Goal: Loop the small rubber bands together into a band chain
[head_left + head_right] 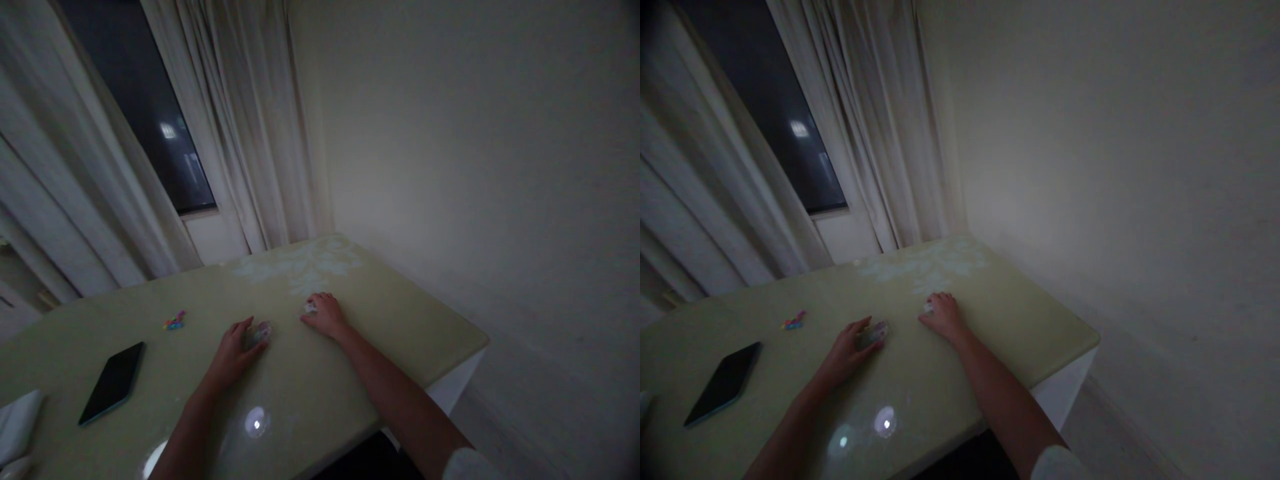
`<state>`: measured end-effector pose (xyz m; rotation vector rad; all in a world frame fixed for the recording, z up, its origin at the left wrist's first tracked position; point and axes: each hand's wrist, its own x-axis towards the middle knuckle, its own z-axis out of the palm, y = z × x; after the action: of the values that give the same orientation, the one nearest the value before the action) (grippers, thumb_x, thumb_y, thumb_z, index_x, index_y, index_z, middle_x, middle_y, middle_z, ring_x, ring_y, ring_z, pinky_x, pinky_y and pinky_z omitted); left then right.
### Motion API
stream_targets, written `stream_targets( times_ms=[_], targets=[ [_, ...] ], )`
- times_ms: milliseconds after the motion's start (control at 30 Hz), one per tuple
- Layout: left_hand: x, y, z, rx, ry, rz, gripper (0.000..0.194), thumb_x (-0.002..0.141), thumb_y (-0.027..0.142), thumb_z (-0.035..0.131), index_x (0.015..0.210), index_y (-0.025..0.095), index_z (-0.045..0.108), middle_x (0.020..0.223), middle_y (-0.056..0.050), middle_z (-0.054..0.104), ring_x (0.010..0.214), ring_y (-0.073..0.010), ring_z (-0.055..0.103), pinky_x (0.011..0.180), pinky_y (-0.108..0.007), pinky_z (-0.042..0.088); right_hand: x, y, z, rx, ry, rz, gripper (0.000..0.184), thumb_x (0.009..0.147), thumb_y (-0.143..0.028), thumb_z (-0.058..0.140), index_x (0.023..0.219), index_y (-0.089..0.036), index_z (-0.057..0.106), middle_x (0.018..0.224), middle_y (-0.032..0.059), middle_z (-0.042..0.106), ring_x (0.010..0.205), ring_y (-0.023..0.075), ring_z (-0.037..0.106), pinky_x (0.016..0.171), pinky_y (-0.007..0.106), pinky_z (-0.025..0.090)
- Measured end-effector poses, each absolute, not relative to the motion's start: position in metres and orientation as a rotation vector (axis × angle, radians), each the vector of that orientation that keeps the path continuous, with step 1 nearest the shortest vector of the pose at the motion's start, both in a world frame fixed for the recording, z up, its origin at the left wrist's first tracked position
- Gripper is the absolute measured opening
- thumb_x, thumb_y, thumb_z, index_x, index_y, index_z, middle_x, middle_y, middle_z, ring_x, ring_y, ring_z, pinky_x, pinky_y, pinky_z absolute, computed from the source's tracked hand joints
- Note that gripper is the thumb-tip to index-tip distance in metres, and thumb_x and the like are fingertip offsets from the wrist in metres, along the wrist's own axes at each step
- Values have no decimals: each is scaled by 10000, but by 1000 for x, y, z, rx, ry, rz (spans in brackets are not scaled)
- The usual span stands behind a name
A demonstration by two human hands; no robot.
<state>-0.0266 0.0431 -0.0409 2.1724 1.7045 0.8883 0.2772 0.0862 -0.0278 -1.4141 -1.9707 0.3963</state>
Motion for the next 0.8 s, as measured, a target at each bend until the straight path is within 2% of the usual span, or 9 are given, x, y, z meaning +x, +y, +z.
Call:
stream_targets(
  times_ms=[100,233,333,433,533,667,800],
  targets=[
    [-11,34,-43,2112,1541,933,807,803,470,800,1492,144,535,1369,-205,693,1236,-344,697,1071,-522,546,265,73,-22,-1205,-2067,475,458,802,-402,911,1158,-180,730,1165,115,733,1118,260,649,1014,379,474],
    [11,26,-42,2056,1365,983,879,735,395,868,1520,220,514,1421,-175,663,1206,-323,716,1035,-497,577,249,57,-19,-922,-2193,574,473,751,-389,957,1145,-220,758,1183,67,752,1150,231,671,1039,338,485],
    [19,25,-41,2033,1301,1011,799,699,362,898,1433,225,615,1411,-168,662,1227,-336,703,1075,-512,558,248,53,-22,-799,-2193,674,488,733,-364,970,1154,-210,778,1231,87,746,1193,252,662,1075,369,479],
    [18,27,-41,2009,1253,1014,683,680,369,922,1319,236,719,1455,-166,646,1336,-372,638,1152,-539,502,251,55,-25,-790,-2179,730,467,733,-353,972,1149,-228,800,1285,101,727,1254,277,633,1118,416,456],
    [12,27,-43,1960,1186,990,664,708,400,910,1329,247,735,1512,-162,617,1395,-374,599,1156,-527,508,254,56,-27,-823,-2197,731,439,748,-369,963,1142,-247,812,1333,109,708,1293,283,614,1134,432,449],
    [8,23,-42,1867,1117,970,585,799,499,831,1324,257,741,1466,-149,648,1333,-338,659,1098,-482,571,253,54,-25,-834,-2230,730,431,771,-384,948,1155,-245,813,1365,122,695,1303,282,616,1144,429,449],
    [10,19,-39,1814,1089,956,575,785,512,853,1290,254,757,1479,-149,629,1313,-327,673,1088,-463,584,256,52,-25,-806,-2231,752,452,770,-394,947,1179,-255,813,1367,124,698,1306,286,621,1137,427,459]
  ],
)
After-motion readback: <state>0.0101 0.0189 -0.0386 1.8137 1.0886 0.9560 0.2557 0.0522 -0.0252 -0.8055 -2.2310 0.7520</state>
